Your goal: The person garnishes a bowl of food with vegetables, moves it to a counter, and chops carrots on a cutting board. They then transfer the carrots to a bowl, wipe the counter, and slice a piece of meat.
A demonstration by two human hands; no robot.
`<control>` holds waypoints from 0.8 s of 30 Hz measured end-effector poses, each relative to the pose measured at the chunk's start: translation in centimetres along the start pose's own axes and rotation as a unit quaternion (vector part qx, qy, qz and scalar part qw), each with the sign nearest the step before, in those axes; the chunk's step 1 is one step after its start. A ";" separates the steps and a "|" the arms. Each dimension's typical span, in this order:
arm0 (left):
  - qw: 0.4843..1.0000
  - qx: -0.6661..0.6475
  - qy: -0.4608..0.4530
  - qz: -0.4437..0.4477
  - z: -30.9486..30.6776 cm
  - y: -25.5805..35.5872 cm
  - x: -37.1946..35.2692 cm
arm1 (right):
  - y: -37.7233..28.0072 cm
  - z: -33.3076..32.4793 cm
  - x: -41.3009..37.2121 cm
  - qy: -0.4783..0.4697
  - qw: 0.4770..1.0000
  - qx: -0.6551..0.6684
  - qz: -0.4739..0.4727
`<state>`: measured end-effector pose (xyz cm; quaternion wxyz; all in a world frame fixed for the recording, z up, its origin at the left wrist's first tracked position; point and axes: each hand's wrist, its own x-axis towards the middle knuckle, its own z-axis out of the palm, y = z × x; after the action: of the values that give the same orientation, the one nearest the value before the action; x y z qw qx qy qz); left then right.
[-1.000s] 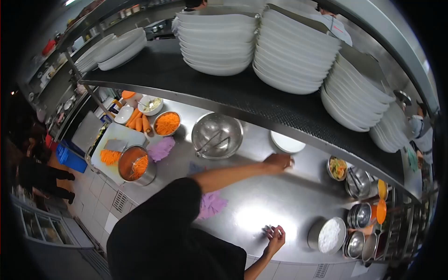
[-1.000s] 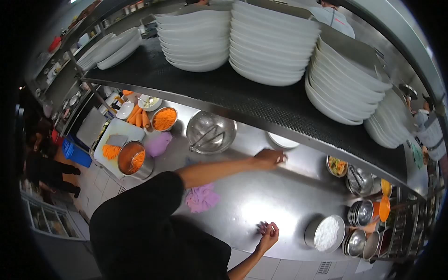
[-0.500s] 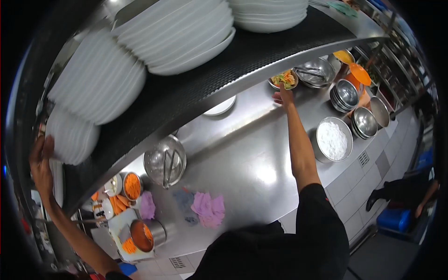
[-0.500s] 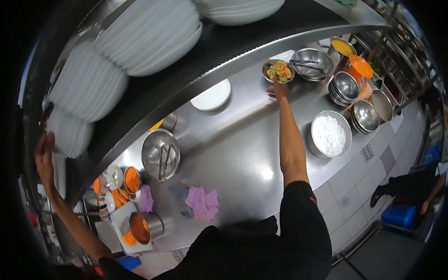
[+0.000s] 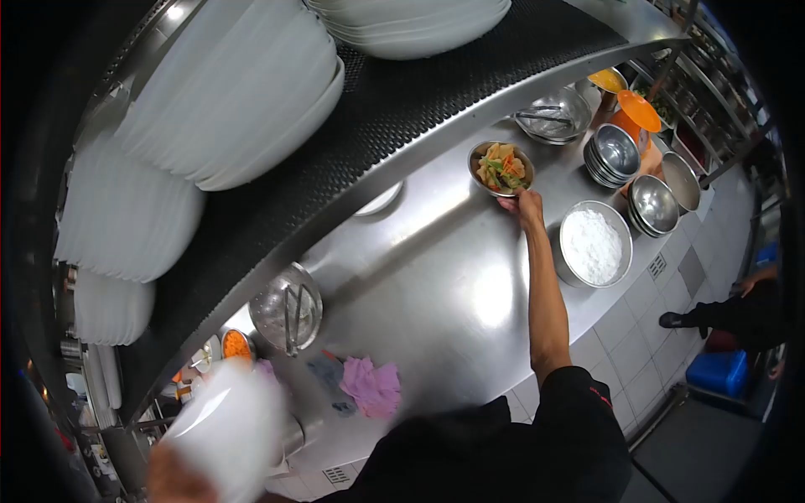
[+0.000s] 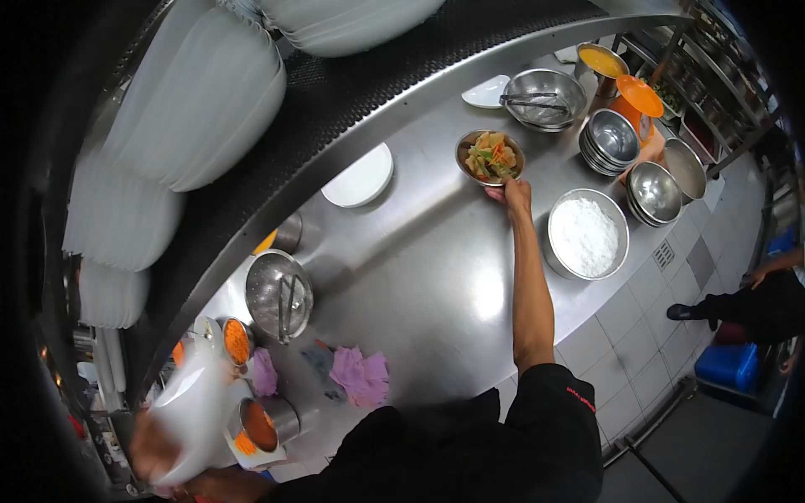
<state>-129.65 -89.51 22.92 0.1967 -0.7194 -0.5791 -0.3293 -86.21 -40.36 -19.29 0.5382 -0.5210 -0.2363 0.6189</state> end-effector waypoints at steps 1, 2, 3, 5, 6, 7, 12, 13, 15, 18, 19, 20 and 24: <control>0.989 -0.121 -0.072 -0.036 7.0 1.1 0.5 | -0.6 -0.4 -0.9 -0.009 1.000 0.003 0.004; 0.965 -0.240 -0.085 -0.058 14.6 2.8 0.8 | -0.9 -0.7 -1.6 -0.021 1.000 -0.004 0.015; 0.924 -0.249 -0.288 -0.039 19.8 3.3 3.1 | -2.8 0.4 -4.9 -0.001 1.000 -0.023 -0.016; 0.873 -0.320 -0.369 -0.008 32.4 5.5 2.7 | -2.8 -0.2 -6.6 -0.033 0.997 -0.033 -0.055; 0.885 -0.305 -0.352 0.021 38.1 6.3 1.3 | -3.0 -0.3 -7.6 -0.036 0.998 -0.020 -0.047; 0.906 -0.303 -0.288 0.059 42.8 7.2 0.2 | -2.8 -0.3 -8.9 -0.039 0.999 -0.008 -0.036; 0.942 -0.203 -0.223 0.145 57.0 10.1 -1.7 | -0.4 -1.2 -12.6 -0.044 0.999 0.001 -0.027; 0.945 -0.178 -0.239 0.134 58.9 10.5 -2.2 | 0.3 -1.1 -12.6 -0.048 0.999 -0.003 -0.020; 0.950 -0.141 -0.257 0.104 58.8 12.0 -2.2 | 1.8 -1.0 -11.6 -0.052 0.998 -0.017 -0.012; 0.942 -0.120 -0.309 0.045 54.4 12.4 -4.9 | 3.9 -0.4 -7.0 0.001 0.999 -0.027 -0.027; 0.931 -0.137 -0.337 0.022 51.9 12.3 -6.6 | 5.6 -0.8 -3.8 0.005 0.997 -0.028 -0.071; 0.934 -0.148 -0.324 0.003 49.3 11.7 -8.7 | 5.8 -0.6 -1.2 -0.009 0.994 -0.064 -0.086; 0.916 -0.208 -0.285 -0.189 36.4 7.7 -17.0 | 3.0 0.1 9.5 -0.138 0.989 -0.043 0.005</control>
<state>-115.23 -79.23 -13.95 -0.1971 -0.6844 -0.6543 -0.2544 -86.44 -32.61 -25.53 0.4744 -0.4541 -0.3318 0.6772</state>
